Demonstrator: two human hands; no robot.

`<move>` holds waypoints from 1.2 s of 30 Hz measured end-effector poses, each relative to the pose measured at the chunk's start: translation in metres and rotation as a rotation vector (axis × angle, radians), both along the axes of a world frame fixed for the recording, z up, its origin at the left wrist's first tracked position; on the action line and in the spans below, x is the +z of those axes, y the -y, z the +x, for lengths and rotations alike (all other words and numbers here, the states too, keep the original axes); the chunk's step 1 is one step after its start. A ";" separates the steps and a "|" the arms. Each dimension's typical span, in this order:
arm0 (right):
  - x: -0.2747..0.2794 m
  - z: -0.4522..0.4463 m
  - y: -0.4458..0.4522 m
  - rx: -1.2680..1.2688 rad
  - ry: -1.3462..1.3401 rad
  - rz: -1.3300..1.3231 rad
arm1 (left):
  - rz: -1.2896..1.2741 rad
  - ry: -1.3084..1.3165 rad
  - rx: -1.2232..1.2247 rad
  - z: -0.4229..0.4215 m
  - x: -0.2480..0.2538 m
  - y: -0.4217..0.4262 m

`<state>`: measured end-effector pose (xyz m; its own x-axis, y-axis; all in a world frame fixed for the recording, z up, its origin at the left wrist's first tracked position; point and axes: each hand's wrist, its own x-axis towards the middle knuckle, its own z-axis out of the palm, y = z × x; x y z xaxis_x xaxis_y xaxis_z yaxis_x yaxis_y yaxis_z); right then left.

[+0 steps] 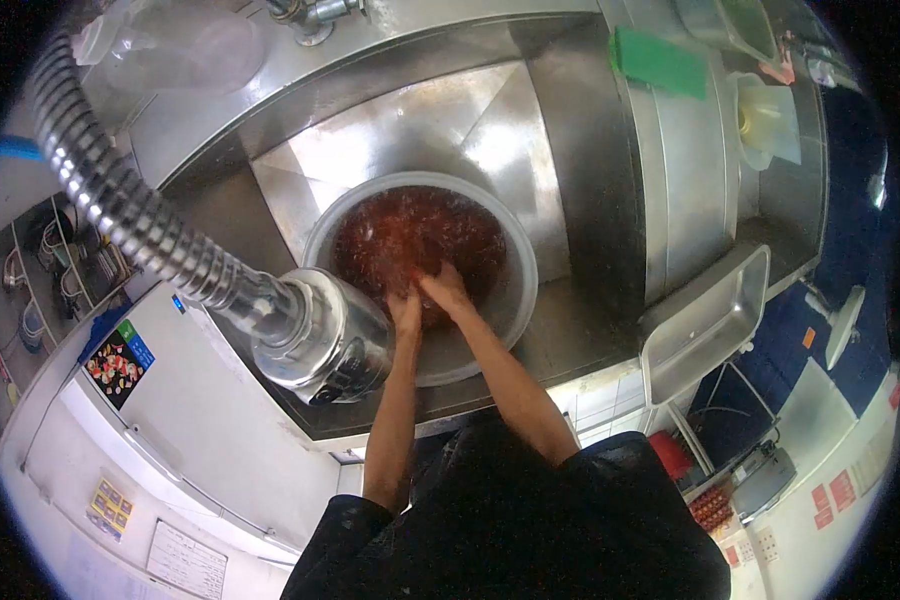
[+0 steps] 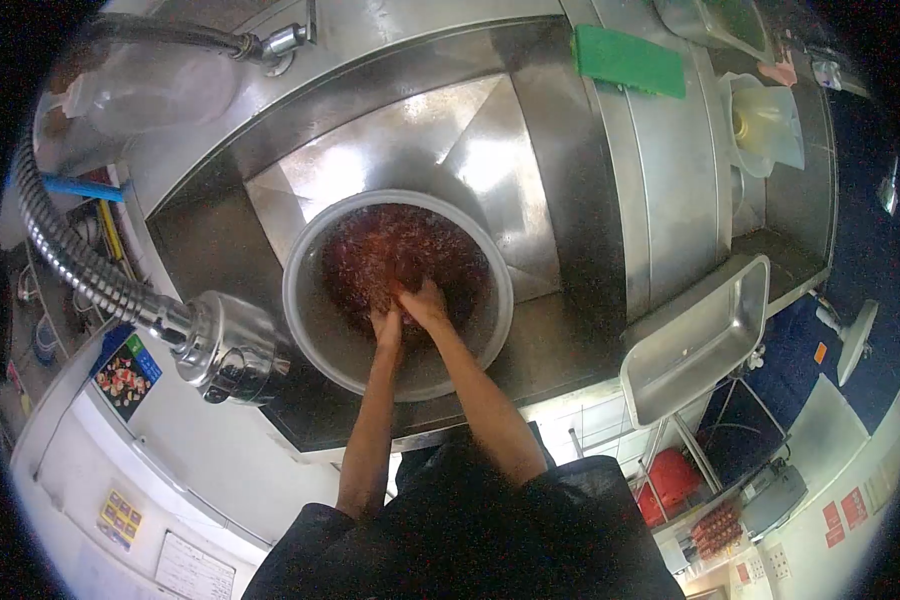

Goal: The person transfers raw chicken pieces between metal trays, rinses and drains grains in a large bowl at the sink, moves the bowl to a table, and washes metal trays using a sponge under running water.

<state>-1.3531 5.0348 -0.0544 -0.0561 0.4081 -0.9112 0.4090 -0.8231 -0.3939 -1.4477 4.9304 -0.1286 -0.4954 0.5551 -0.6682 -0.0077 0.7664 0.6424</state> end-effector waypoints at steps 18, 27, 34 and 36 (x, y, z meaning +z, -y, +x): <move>-0.048 0.039 -0.020 0.401 0.369 0.141 | -0.155 -0.363 -0.699 -0.051 0.002 -0.055; -0.070 0.042 0.029 -0.047 -0.013 -0.017 | -0.204 -0.055 -0.137 -0.035 -0.032 0.008; -0.021 0.014 0.003 -0.138 0.057 -0.016 | -0.190 0.242 -0.019 -0.004 0.074 -0.060; -0.044 0.015 -0.004 -0.100 -0.025 0.085 | -0.145 0.243 -0.106 -0.011 0.060 -0.076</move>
